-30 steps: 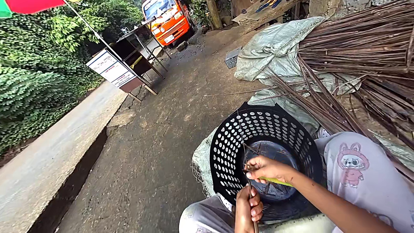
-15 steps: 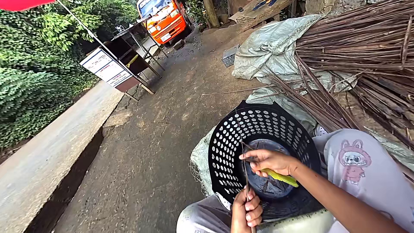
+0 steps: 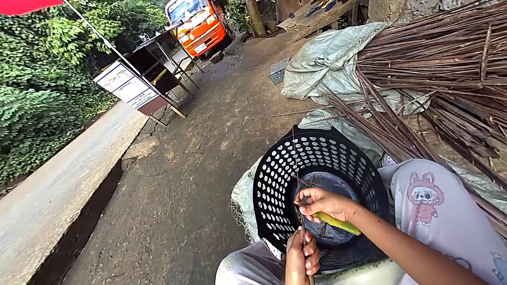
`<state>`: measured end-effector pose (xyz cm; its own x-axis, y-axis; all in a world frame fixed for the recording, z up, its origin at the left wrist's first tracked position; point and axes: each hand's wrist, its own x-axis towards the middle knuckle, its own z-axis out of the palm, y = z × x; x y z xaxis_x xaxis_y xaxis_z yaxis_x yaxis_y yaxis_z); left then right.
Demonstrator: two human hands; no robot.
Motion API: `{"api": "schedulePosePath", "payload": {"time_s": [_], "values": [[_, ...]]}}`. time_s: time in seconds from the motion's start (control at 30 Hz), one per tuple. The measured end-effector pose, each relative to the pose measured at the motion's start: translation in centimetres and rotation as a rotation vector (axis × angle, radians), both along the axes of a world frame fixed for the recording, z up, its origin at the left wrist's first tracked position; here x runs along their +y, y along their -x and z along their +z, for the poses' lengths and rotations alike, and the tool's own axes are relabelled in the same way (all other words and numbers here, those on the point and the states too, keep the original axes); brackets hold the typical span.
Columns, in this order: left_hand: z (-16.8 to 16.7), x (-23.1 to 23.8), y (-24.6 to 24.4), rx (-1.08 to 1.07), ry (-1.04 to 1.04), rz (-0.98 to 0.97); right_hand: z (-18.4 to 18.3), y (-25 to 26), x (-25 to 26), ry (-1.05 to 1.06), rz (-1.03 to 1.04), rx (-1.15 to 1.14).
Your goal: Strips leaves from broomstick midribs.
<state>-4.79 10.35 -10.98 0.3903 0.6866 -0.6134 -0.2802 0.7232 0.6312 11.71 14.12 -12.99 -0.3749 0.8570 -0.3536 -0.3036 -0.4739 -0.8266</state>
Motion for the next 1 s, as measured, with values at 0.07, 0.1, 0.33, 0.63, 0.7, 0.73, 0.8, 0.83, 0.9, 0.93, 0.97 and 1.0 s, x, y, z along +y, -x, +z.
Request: {"api": "schedulePosePath", "payload": {"time_s": [0.07, 0.1, 0.33, 0.63, 0.7, 0.73, 0.8, 0.83, 0.9, 0.93, 0.97, 1.0], "values": [[0.1, -0.1, -0.1, 0.01, -0.008, 0.014, -0.1, 0.1, 0.0, -0.002, -0.023, -0.003], [0.1, -0.1, -0.1, 0.01, -0.01, 0.019, -0.1, 0.1, 0.0, -0.002, -0.033, -0.01], [0.3, -0.1, -0.3, 0.041, -0.013, 0.006, 0.0, 0.1, 0.4, 0.037, -0.195, -0.06], [0.3, -0.2, -0.4, 0.055, -0.017, -0.016, 0.2, -0.1, 1.0, 0.118, -0.36, -0.06], [0.2, -0.2, -0.3, 0.054, -0.022, -0.022, 0.1, 0.0, 1.1, 0.125, -0.364, -0.066], [0.1, -0.2, -0.3, 0.052, -0.02, -0.021, 0.1, 0.0, 1.1, 0.127, -0.367, -0.065], [0.0, -0.2, -0.3, 0.043, -0.012, -0.017, 0.1, -0.1, 1.1, 0.123, -0.368, -0.056], [0.0, -0.2, -0.3, 0.035, -0.008, -0.017, 0.1, -0.2, 1.1, 0.12, -0.36, -0.053], [0.0, -0.2, -0.2, 0.022, -0.003, -0.02, 0.0, -0.3, 1.2, 0.117, -0.349, -0.056], [-0.1, -0.2, -0.2, 0.015, -0.003, -0.023, -0.1, -0.4, 1.2, 0.12, -0.356, -0.059], [-0.1, -0.2, -0.1, 0.004, -0.003, -0.025, -0.2, -0.4, 1.2, 0.126, -0.383, -0.059], [-0.1, -0.3, 0.0, -0.014, -0.004, -0.027, -0.3, -0.6, 1.3, 0.138, -0.427, -0.053]]}}
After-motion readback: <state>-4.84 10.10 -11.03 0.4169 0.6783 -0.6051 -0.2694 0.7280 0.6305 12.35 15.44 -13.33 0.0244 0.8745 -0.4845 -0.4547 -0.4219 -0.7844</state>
